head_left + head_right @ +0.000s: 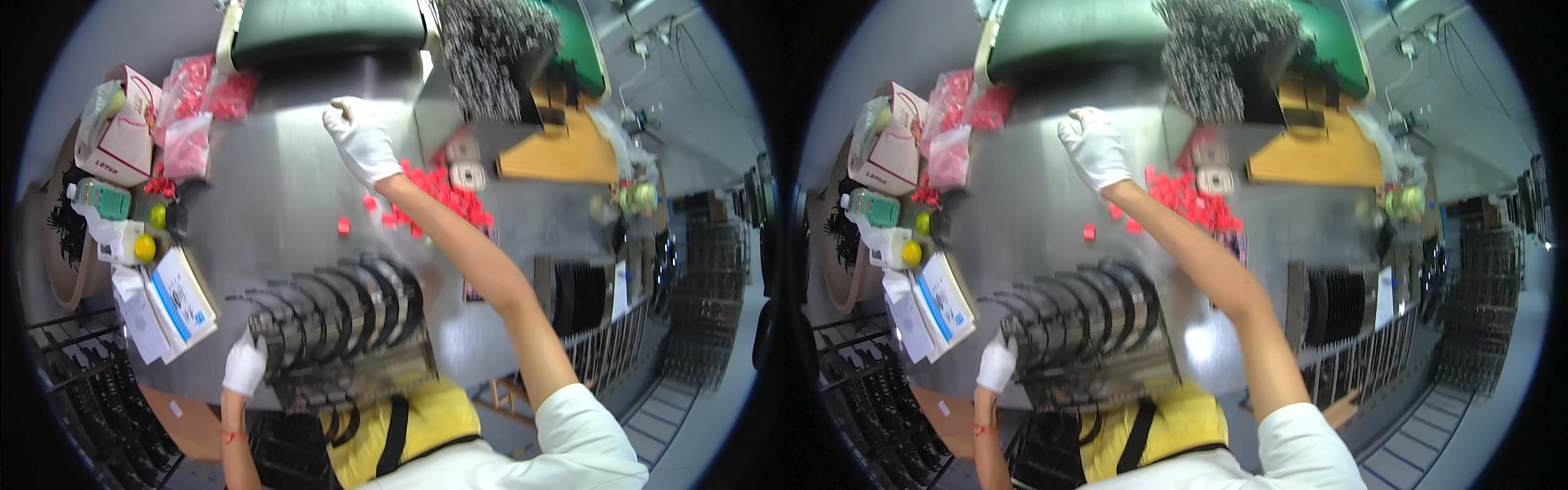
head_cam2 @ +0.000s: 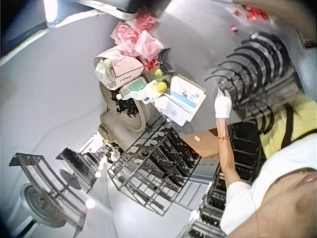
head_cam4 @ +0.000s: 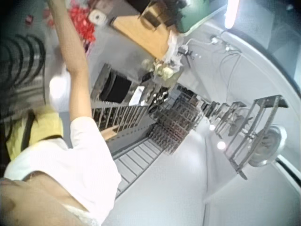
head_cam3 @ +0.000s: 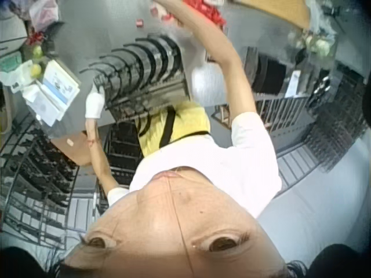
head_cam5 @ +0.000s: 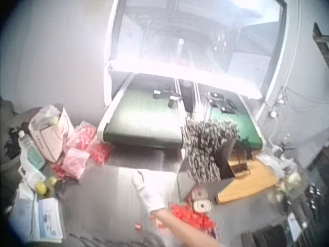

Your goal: The person assembles small black plastic components onto metal racks at a workbench. They repeatedly pick up parts, place them into slots on the racks, and then move the loaded racks onto a nearby storage rack.

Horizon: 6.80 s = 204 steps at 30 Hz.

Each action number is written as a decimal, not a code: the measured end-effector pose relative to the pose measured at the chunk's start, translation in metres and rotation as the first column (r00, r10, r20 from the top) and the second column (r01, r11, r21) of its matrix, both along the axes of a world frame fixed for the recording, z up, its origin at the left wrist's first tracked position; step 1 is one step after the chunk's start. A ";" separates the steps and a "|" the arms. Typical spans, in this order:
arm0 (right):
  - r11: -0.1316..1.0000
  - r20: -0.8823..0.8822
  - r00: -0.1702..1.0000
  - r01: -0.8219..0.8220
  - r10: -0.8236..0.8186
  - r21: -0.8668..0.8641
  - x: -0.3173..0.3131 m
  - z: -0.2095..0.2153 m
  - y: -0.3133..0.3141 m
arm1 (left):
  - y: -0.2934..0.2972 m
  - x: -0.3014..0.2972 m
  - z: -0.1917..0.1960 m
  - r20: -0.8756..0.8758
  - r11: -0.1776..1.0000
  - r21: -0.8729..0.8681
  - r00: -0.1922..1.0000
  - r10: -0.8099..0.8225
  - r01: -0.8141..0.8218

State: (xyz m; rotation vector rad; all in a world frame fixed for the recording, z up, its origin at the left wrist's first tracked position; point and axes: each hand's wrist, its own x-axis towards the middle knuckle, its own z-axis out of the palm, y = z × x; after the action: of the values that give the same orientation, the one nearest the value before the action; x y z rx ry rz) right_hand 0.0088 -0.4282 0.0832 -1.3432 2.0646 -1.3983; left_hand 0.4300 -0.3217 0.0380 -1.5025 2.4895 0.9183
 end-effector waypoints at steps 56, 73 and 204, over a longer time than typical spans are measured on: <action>0.963 0.758 0.651 -0.170 -0.050 0.209 0.161 0.126 0.331 | 0.140 -0.056 0.155 -0.780 0.990 0.123 0.610 0.138 -0.068; 0.616 -0.015 0.914 -0.261 0.406 0.743 0.195 0.029 0.329 | 0.181 0.073 0.160 -0.397 0.784 0.470 0.696 0.599 -0.406; 1.000 -0.579 0.815 0.009 0.003 0.018 -0.270 0.135 0.629 | 0.366 -0.477 0.197 -0.593 0.399 0.608 0.058 0.803 0.686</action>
State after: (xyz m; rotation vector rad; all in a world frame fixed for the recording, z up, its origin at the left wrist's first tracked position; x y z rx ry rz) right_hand -0.2614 0.2011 0.2178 -1.9461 2.4263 -1.0365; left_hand -0.0472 0.0441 0.2350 -0.2168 0.8967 3.6039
